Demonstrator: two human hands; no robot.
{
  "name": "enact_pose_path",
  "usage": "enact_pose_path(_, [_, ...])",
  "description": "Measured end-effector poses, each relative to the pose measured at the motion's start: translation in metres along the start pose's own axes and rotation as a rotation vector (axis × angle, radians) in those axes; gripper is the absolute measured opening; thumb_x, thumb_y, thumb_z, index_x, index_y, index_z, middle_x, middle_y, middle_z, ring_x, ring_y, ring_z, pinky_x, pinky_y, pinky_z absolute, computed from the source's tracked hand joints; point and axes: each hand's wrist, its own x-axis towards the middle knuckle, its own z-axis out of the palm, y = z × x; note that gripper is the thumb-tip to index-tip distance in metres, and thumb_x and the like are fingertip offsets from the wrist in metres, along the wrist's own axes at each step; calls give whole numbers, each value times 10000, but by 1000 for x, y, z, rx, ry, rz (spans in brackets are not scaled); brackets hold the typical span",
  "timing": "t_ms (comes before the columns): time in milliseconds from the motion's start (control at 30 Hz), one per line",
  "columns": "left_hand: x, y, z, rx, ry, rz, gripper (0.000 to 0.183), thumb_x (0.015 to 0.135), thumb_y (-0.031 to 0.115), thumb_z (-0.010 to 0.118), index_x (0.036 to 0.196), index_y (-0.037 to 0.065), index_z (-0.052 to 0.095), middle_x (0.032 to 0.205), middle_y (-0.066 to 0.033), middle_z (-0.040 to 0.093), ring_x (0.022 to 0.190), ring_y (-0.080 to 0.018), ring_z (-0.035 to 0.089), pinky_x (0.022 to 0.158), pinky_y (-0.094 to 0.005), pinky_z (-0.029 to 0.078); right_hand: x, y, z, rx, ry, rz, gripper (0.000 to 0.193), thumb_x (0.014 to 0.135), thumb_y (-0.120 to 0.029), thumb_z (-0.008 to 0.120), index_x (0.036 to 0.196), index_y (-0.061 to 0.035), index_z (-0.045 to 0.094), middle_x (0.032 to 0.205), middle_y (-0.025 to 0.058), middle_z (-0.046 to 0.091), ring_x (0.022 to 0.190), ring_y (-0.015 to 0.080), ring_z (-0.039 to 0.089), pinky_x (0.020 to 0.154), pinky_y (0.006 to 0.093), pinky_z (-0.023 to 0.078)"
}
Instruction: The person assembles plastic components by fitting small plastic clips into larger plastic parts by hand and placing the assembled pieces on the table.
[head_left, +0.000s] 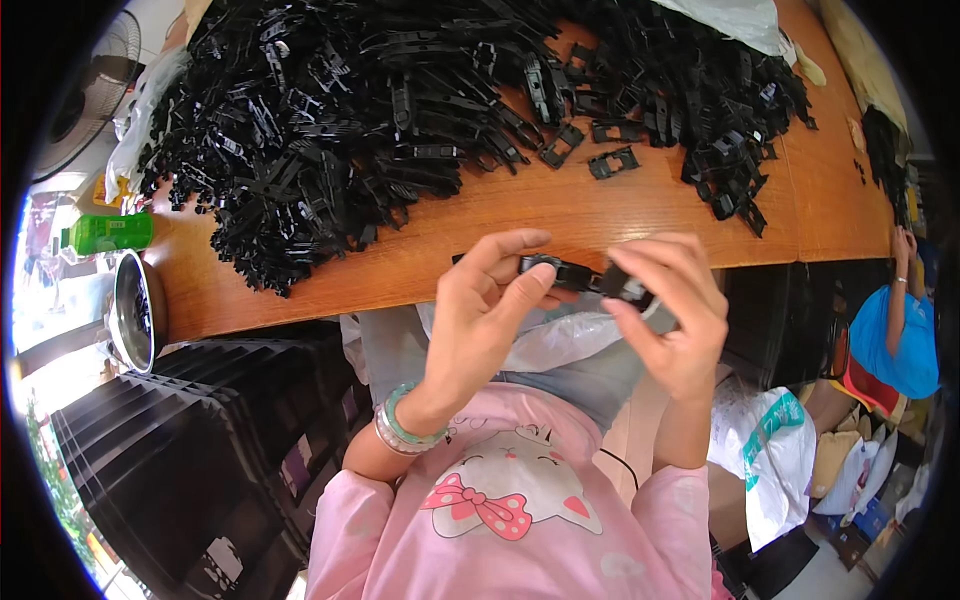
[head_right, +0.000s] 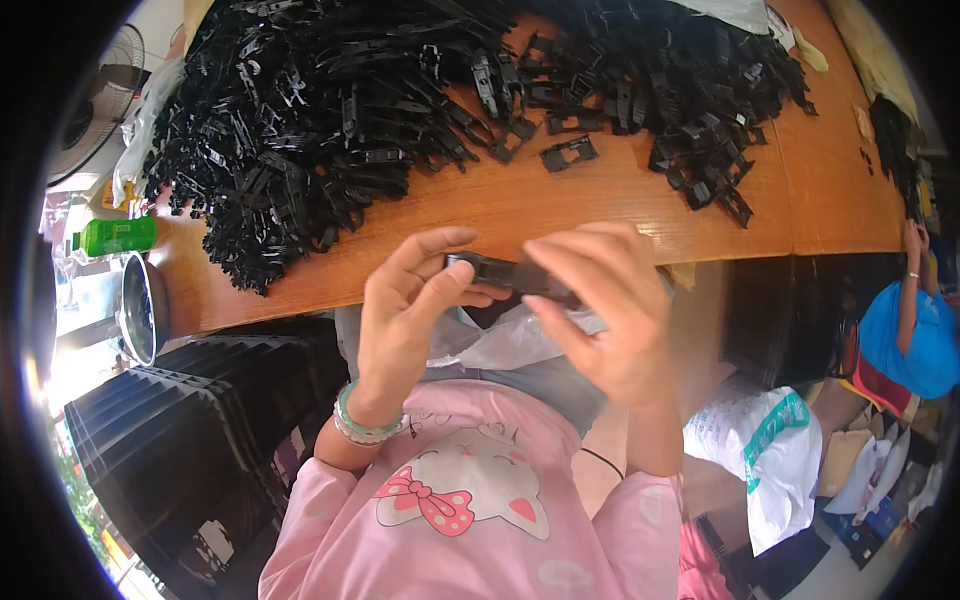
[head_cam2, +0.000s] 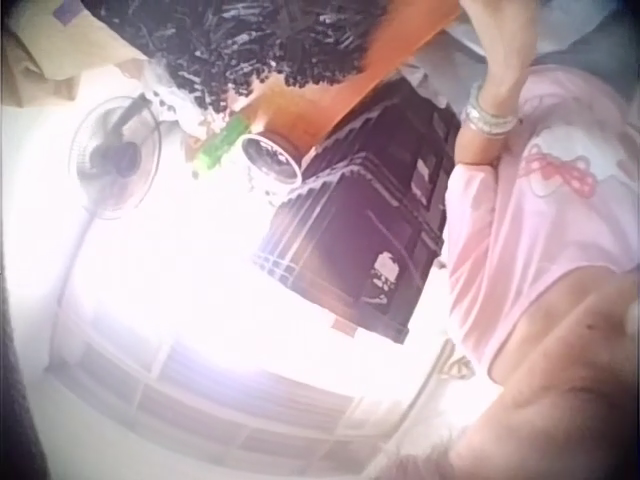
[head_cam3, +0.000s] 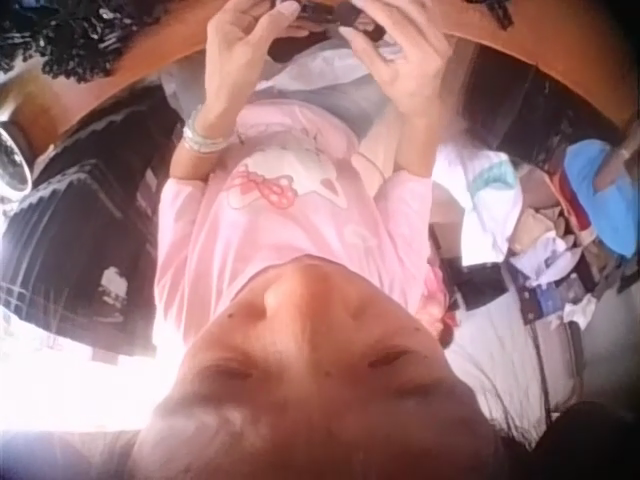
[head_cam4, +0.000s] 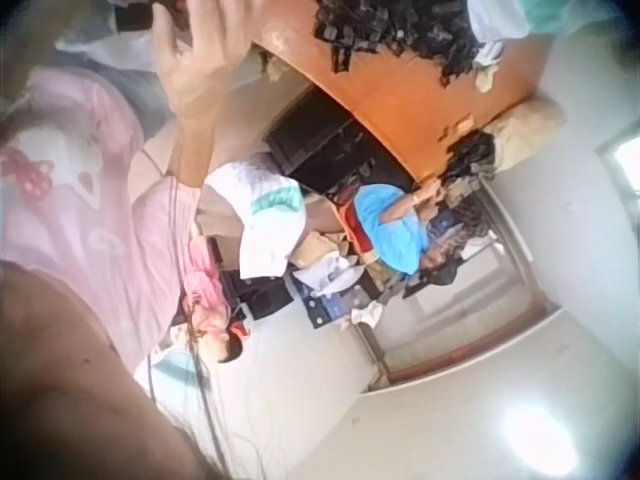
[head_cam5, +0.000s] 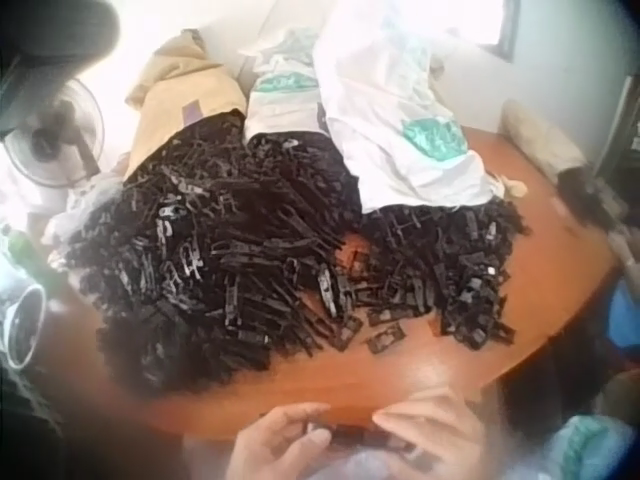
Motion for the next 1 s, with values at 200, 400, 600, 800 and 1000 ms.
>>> enact_pose_path(200, [-7,0,1,96,2,14,356,922,83,549,1236,-69,480,940,-94,658,836,-163,637,826,-271,499,-7,-4,21,-43,-73,-6,495,587,29,751,1070,-19,651,964,70,589,867,245,544,758,373,408])
enact_pose_path(400, [-5,-6,-7,42,-135,-242,190,852,116,665,968,-32,642,762,4,603,741,-66,568,667,-216,456,-13,-9,34,1,-17,-78,532,586,48,744,1104,-2,632,988,68,615,865,244,568,741,365,423])
enact_pose_path(600, [-10,-1,-8,63,-163,-145,114,817,102,690,831,-9,667,690,21,565,646,-61,510,563,-222,389,-20,-13,37,32,43,-101,573,575,60,751,1129,3,618,967,88,648,831,250,597,727,359,438])
enact_pose_path(800, [-10,-9,-6,-283,-54,-84,469,988,393,459,954,-39,639,814,-34,613,719,-103,570,593,-231,402,-22,-16,49,137,79,-47,538,620,81,743,1138,19,609,976,120,657,820,268,610,703,362,461])
enact_pose_path(1000, [-12,-16,-20,-262,-33,-240,590,1003,487,342,992,-27,630,903,-52,619,809,-115,574,688,-231,411,-17,-16,56,168,38,44,526,630,43,758,1133,20,606,963,117,664,811,283,607,692,358,472])
